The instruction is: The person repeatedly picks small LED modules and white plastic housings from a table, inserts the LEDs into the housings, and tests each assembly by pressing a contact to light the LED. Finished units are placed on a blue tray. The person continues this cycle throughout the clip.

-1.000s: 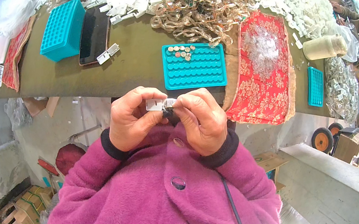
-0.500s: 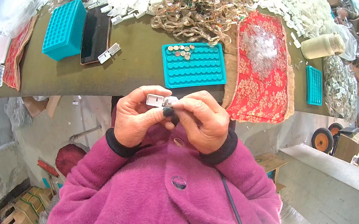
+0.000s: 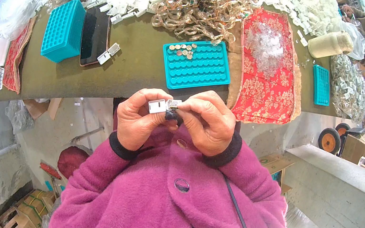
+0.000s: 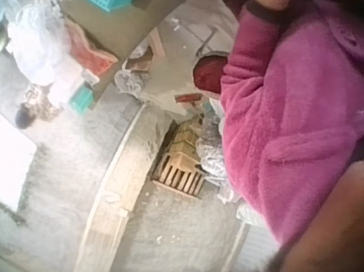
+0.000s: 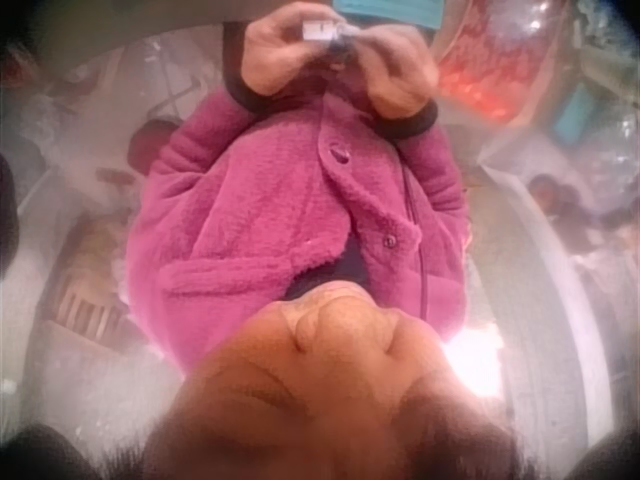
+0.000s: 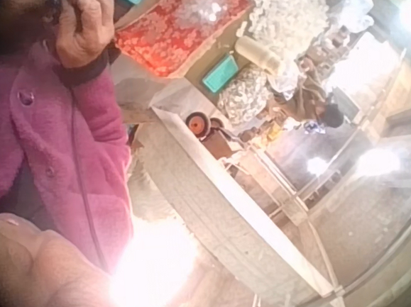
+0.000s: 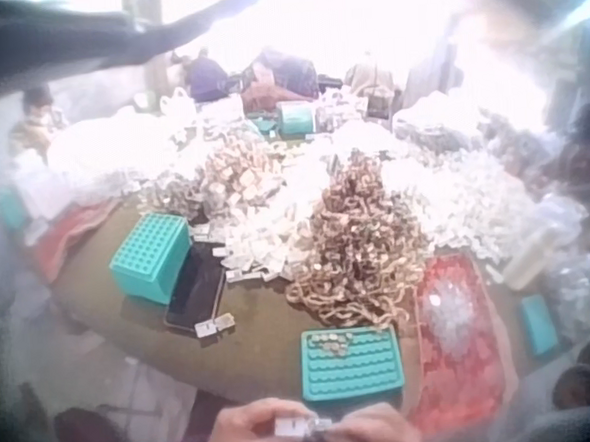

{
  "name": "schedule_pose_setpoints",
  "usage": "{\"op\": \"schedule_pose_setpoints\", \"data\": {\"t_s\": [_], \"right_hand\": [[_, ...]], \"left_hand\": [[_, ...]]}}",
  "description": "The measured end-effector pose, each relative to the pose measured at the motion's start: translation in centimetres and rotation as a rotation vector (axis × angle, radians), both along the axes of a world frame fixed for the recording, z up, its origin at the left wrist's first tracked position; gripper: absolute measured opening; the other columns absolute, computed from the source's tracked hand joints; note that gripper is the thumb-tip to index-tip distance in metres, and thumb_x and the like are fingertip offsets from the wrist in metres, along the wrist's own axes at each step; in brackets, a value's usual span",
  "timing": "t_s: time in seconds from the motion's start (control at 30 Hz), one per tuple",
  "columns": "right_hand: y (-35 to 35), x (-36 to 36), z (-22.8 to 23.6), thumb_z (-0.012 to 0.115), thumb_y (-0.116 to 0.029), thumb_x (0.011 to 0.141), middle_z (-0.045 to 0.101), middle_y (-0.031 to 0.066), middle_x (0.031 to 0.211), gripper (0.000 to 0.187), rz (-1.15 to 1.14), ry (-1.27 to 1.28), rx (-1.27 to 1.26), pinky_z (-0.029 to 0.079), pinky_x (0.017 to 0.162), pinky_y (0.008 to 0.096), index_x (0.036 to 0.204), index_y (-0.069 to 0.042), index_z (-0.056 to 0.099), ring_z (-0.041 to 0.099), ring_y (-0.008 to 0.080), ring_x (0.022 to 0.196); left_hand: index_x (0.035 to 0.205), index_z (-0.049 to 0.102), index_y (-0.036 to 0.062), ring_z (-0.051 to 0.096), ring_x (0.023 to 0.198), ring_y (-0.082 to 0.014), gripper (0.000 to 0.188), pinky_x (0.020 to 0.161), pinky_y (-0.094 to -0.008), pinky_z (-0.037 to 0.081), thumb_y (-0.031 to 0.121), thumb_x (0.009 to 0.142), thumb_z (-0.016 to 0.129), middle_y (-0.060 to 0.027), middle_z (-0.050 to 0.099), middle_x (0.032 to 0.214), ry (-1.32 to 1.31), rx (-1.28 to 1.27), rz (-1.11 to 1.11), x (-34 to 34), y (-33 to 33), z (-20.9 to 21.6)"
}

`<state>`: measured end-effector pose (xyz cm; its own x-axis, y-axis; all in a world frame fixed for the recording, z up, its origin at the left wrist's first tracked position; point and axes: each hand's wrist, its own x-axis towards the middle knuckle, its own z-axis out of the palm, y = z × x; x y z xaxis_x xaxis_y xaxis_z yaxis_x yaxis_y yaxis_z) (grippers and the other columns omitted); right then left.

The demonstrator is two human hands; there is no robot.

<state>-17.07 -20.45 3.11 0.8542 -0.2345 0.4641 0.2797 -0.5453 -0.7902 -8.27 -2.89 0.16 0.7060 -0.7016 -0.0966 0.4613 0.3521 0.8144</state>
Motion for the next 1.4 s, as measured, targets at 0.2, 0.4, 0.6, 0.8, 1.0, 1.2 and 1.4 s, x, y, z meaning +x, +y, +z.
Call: {"op": "schedule_pose_setpoints", "data": {"t_s": [0.2, 0.4, 0.6, 0.8, 1.0, 1.2, 1.4], "right_hand": [[-0.2, 0.2, 0.1, 0.080, 0.009, 0.083, 0.069, 0.0143, 0.092, 0.023, -0.012, -0.080, -0.098, 0.057, 0.067, 0.0328, 0.103, 0.000, 0.072, 0.069, 0.0249, 0.078], [-0.8, 0.5, -0.5, 0.081, 0.009, 0.083, 0.069, 0.0146, 0.092, 0.024, 0.070, -0.052, -0.046, 0.057, 0.067, 0.0336, 0.105, 0.001, 0.073, 0.069, 0.0261, 0.078], [-1.9, 0.7, -1.2, 0.078, 0.009, 0.071, 0.068, 0.0134, 0.094, 0.041, 0.140, -0.172, -0.257, 0.055, 0.064, 0.0351, 0.111, 0.002, 0.074, 0.067, 0.0264, 0.075], [-2.3, 0.6, -1.2, 0.076, 0.010, 0.069, 0.069, 0.0137, 0.097, 0.045, 0.162, -0.160, -0.320, 0.056, 0.065, 0.0353, 0.114, 0.003, 0.074, 0.068, 0.0267, 0.078], [-1.5, 0.4, -1.3, 0.079, 0.011, 0.084, 0.071, 0.0139, 0.096, 0.032, 0.067, 0.039, -0.006, 0.058, 0.069, 0.0335, 0.113, 0.000, 0.073, 0.071, 0.0251, 0.083], [-1.3, 0.7, -1.2, 0.077, 0.013, 0.081, 0.069, 0.0135, 0.091, 0.029, 0.008, 0.051, -0.058, 0.057, 0.067, 0.0345, 0.107, 0.001, 0.067, 0.069, 0.0255, 0.075], [-0.8, 0.6, -1.2, 0.072, 0.010, 0.084, 0.062, 0.0130, 0.087, 0.021, -0.009, 0.179, -0.010, 0.054, 0.063, 0.0360, 0.099, -0.001, 0.062, 0.067, 0.0276, 0.073]], "left_hand": [[0.121, 0.065, -0.0031, 0.075, 0.090, -0.0217, 0.030, 0.076, -0.0345, 0.068, -0.005, 0.092, 0.075, -0.0136, 0.072, 0.110, -0.050, -0.010, 0.014, 0.0, -0.2, -0.1], [0.121, 0.065, -0.0025, 0.076, 0.088, -0.0239, 0.030, 0.075, -0.0354, 0.068, -0.004, 0.093, 0.075, -0.0157, 0.073, 0.109, 0.041, -0.016, 0.018, 0.3, -0.1, -0.3], [0.123, 0.065, -0.0024, 0.076, 0.085, -0.0237, 0.030, 0.075, -0.0346, 0.067, -0.002, 0.094, 0.074, -0.0167, 0.072, 0.110, 0.104, -0.065, -0.020, 0.8, -0.3, 0.0], [0.127, 0.064, -0.0018, 0.076, 0.087, -0.0229, 0.033, 0.076, -0.0347, 0.067, -0.003, 0.096, 0.073, -0.0151, 0.072, 0.109, 0.085, 0.005, -0.036, 0.7, -0.8, 0.6], [0.126, 0.064, -0.0040, 0.075, 0.088, -0.0224, 0.030, 0.077, -0.0356, 0.068, -0.006, 0.097, 0.069, -0.0163, 0.070, 0.112, 0.074, 0.007, -0.003, 1.0, -1.1, 0.5], [0.124, 0.065, -0.0054, 0.074, 0.090, -0.0212, 0.030, 0.079, -0.0355, 0.067, -0.011, 0.094, 0.065, -0.0125, 0.068, 0.108, 0.029, 0.062, 0.024, 1.1, -1.2, 0.6], [0.116, 0.072, 0.0002, 0.070, 0.084, -0.0160, 0.034, 0.071, -0.0295, 0.060, -0.013, 0.085, 0.068, -0.0083, 0.067, 0.097, -0.607, 0.264, 0.184, 0.8, -1.8, 0.4]]}}
